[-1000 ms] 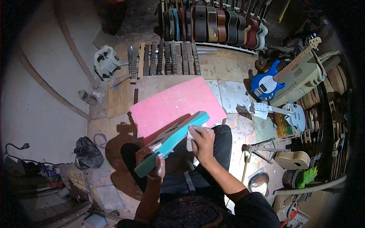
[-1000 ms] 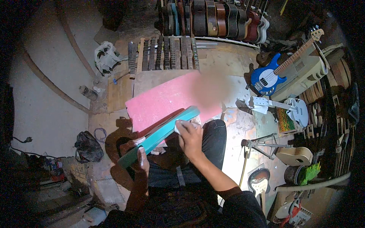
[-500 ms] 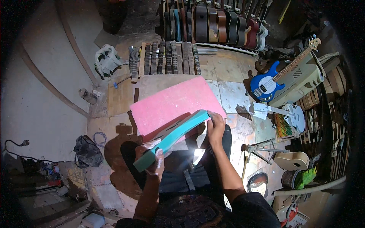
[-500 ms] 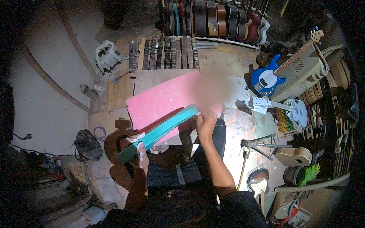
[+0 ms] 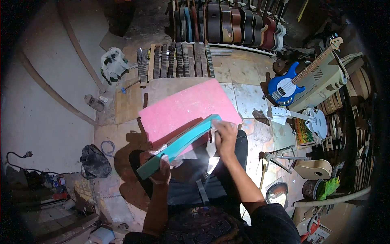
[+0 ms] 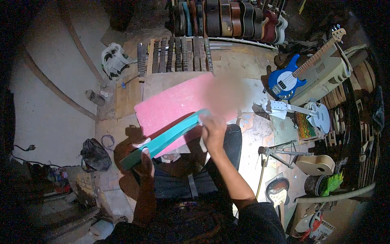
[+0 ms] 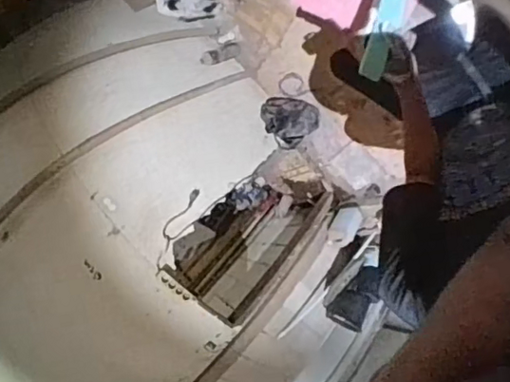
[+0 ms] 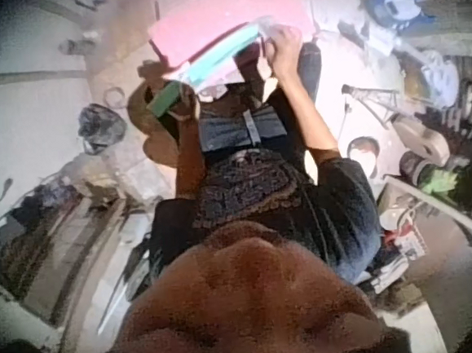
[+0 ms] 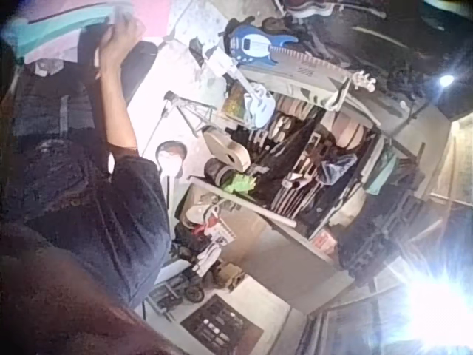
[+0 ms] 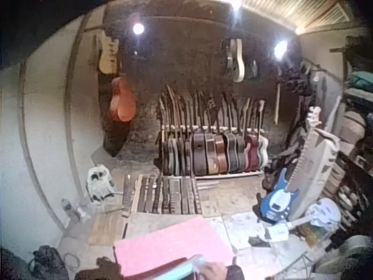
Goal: The person sands the sides and front of a teal guitar body using a small piece of sandpaper held by hand, occasionally wiping the surface with a cloth.
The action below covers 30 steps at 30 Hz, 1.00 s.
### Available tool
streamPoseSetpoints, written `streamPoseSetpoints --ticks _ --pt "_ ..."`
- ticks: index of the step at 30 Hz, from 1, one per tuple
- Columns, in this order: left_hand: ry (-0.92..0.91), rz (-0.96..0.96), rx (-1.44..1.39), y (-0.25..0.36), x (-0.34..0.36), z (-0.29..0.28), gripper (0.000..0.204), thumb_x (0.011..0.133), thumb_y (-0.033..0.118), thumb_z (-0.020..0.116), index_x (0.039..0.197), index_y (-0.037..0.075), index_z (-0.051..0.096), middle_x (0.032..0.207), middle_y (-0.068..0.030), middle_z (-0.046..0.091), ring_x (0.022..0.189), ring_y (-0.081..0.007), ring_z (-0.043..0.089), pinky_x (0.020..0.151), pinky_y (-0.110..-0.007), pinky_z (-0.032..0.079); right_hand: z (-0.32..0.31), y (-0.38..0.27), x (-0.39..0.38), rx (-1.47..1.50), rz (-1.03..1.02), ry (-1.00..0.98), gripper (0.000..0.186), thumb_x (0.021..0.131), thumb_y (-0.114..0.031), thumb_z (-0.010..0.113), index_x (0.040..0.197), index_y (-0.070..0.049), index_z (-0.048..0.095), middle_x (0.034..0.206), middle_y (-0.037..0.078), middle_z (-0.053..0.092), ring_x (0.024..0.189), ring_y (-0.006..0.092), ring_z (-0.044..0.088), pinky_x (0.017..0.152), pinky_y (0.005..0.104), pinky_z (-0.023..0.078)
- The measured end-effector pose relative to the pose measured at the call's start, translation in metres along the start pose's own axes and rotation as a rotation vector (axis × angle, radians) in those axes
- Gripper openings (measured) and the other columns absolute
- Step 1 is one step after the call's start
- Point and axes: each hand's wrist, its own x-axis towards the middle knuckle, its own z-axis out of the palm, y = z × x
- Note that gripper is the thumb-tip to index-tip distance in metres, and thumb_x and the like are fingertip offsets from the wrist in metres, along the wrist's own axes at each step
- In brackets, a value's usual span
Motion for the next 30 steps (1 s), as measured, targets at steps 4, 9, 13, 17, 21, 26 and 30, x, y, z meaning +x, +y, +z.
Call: streamPoseSetpoints --ticks 4,9,13,17,21,26,30 --pt "0.116 -0.005 -0.108 -0.036 -0.017 0.012 0.049 0.098 0.034 0.069 0.129 0.0 0.052 0.113 -0.0109 0.06 0.103 -0.023 0.062 0.093 -0.039 0.051 0.003 0.027 0.006 0.026 0.15 0.01 0.039 0.082 0.006 0.061 0.116 -0.005 0.077 0.112 0.016 0.072 0.109 0.0333 0.064 0.099 0.0404 0.047" --pt "0.122 0.083 0.211 -0.065 -0.027 -0.007 0.059 0.09 0.033 0.079 0.127 -0.003 0.05 0.106 -0.0123 0.063 0.093 -0.0217 0.064 0.087 -0.037 0.055 0.01 0.017 0.001 0.061 0.039 -0.011 0.039 0.082 0.007 0.059 0.115 -0.004 0.078 0.113 0.017 0.072 0.112 0.034 0.064 0.101 0.0402 0.047" --pt "0.134 0.13 0.029 -0.015 0.025 0.021 0.05 0.093 0.02 0.076 0.129 -0.003 0.05 0.11 -0.0147 0.066 0.093 -0.024 0.067 0.086 -0.038 0.057 0.04 0.118 0.006 0.143 0.299 -0.092 0.026 0.091 -0.001 0.061 0.112 -0.002 0.077 0.104 0.014 0.075 0.092 0.0246 0.069 0.086 0.035 0.053" --pt "0.155 -0.017 -0.284 -0.02 0.044 0.01 0.032 0.096 0.009 0.071 0.12 -0.001 0.052 0.105 -0.014 0.066 0.095 -0.0258 0.07 0.086 -0.039 0.058 0.043 0.133 0.014 0.309 0.596 -0.36 0.029 0.093 -0.005 0.061 0.117 -0.004 0.076 0.096 0.006 0.074 0.082 0.0154 0.067 0.079 0.0305 0.053" --pt "0.073 0.027 -0.097 0.029 0.074 0.007 0.021 0.098 0.012 0.069 0.109 0.002 0.053 0.099 -0.0115 0.063 0.094 -0.0245 0.071 0.087 -0.039 0.058 0.025 0.12 0.001 0.389 0.475 -0.291 0.055 0.088 -0.001 0.062 0.142 -0.007 0.063 0.103 0.008 0.073 0.091 0.0161 0.067 0.085 0.03 0.053" --pt "-0.029 0.315 0.615 0.021 0.082 -0.015 0.023 0.099 0.015 0.069 0.11 0.003 0.053 0.101 -0.0117 0.064 0.092 -0.0238 0.069 0.088 -0.037 0.057 -0.006 0.031 0.023 0.398 0.293 -0.444 0.085 0.08 0.003 0.063 0.161 -0.013 0.041 0.116 0.021 0.073 0.105 0.0279 0.07 0.095 0.036 0.054" --pt "0.04 -0.137 -0.093 0.069 0.08 0.008 0.024 0.099 0.015 0.069 0.111 0.002 0.054 0.102 -0.0124 0.066 0.094 -0.0227 0.068 0.088 -0.037 0.056 -0.002 -0.023 0.017 0.193 0.039 -0.516 0.084 0.079 -0.002 0.069 0.158 -0.013 0.043 0.117 0.025 0.071 0.101 0.0437 0.069 0.095 0.0495 0.055"
